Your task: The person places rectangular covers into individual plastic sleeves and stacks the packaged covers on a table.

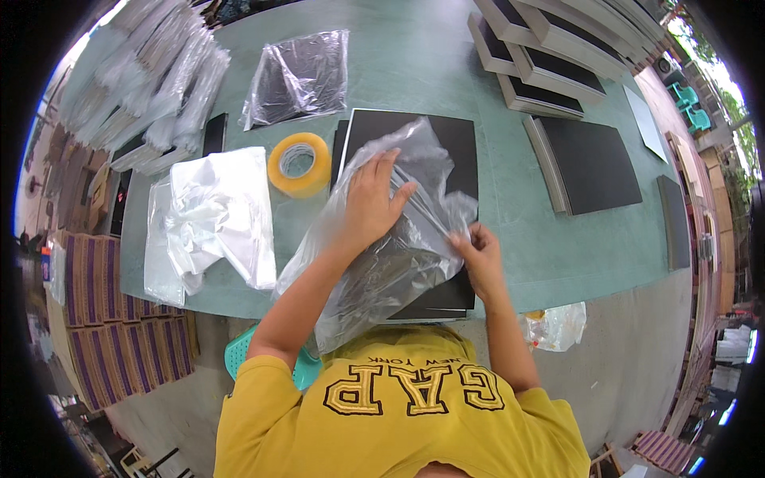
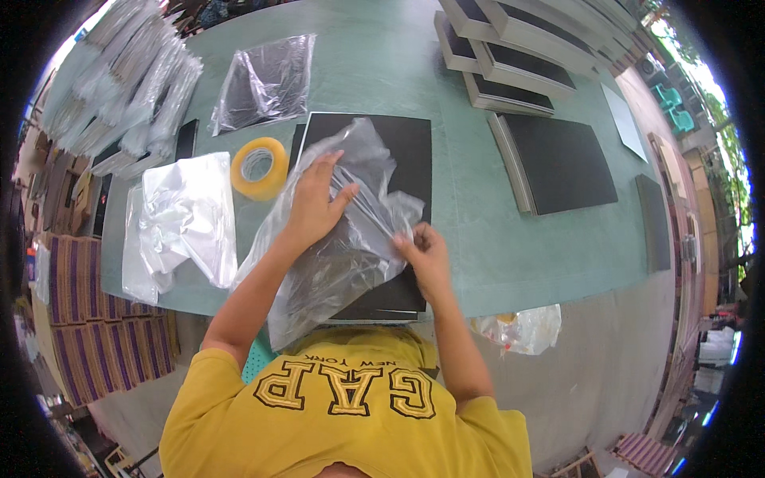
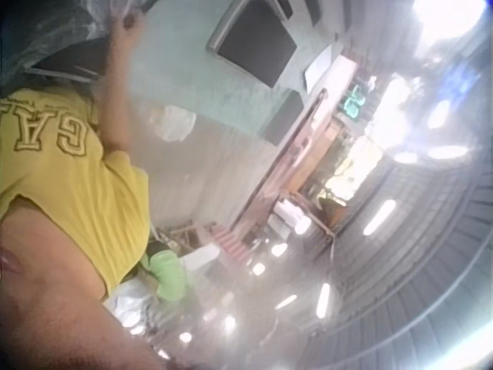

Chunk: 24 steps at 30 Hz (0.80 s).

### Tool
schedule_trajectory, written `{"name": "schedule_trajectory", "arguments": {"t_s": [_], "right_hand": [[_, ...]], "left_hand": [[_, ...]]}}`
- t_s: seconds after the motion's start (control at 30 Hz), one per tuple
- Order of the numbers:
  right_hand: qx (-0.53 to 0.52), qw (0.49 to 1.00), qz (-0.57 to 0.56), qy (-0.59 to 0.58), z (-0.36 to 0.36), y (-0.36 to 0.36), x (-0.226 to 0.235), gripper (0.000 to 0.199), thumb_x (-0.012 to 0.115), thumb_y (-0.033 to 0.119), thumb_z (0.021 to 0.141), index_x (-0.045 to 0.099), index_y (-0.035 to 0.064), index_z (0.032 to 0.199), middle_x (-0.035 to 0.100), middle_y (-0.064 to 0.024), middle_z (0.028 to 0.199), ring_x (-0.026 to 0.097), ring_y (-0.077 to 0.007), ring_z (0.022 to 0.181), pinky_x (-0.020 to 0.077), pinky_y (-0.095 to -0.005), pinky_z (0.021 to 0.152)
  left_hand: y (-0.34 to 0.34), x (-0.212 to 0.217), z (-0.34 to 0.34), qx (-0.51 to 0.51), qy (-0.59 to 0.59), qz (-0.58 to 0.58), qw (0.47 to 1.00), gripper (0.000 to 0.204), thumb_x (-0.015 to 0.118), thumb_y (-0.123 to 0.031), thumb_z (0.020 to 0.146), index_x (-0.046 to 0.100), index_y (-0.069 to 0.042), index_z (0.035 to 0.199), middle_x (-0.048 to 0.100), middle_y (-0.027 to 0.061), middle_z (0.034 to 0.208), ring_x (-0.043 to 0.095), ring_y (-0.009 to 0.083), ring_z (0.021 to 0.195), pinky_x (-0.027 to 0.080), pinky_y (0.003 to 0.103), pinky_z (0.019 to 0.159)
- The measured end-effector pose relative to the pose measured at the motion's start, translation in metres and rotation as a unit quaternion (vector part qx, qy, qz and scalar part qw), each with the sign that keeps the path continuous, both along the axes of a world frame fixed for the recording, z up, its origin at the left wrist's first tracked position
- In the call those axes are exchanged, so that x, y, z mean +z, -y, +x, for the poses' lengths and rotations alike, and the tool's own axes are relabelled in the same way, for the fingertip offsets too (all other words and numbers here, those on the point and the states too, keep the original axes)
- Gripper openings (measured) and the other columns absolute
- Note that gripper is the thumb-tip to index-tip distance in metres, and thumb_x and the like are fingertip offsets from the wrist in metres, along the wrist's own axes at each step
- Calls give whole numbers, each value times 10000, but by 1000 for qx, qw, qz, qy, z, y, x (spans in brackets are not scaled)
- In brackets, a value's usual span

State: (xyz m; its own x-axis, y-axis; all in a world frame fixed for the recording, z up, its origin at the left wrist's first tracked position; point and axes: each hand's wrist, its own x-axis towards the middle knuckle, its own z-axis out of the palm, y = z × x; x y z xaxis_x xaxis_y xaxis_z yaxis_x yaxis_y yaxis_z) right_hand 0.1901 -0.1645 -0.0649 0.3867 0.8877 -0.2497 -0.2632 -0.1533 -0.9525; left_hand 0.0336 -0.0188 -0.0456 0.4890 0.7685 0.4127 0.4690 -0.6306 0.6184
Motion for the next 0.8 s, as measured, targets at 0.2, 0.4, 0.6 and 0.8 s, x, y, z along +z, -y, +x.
{"name": "schedule_trajectory", "arguments": {"t_s": [0.2, 0.4, 0.6, 0.8], "right_hand": [[281, 943, -128, 127, 103, 101, -4, 197, 633, 197, 743, 553, 19, 762, 577, -31, 711, 515, -84, 638, 411, -228, 571], [-32, 967, -126, 220, 96, -2, 12, 325, 549, 327, 790, 575, 6, 834, 595, -70, 742, 552, -127, 670, 435, -262, 574], [171, 858, -241, 420, 77, -34, 0, 292, 634, 242, 723, 593, -44, 679, 568, -111, 575, 548, -118, 575, 419, -276, 500], [218, 936, -192, 199, 94, -15, -1, 136, 634, 114, 726, 583, -11, 746, 578, -51, 629, 529, -96, 554, 408, -239, 485]], "left_hand": [[-24, -67, 8, 22, -232, 67, 970, 787, 421, -624, 733, 261, -113, 1309, 247, 213, 1324, 185, 337, 1252, 111, 437, 1016], [-25, -61, 10, 14, -237, 61, 970, 748, 436, -602, 741, 293, -119, 1293, 261, 215, 1316, 202, 329, 1248, 113, 442, 1013], [-26, -56, 7, -1, -161, 50, 986, 613, 563, -445, 732, 409, -86, 1204, 357, 208, 1245, 296, 349, 1185, 181, 444, 990], [-18, -51, 7, -50, -45, 52, 996, 374, 640, -224, 705, 544, -54, 1024, 460, 160, 1122, 376, 334, 1102, 287, 415, 934]]}}
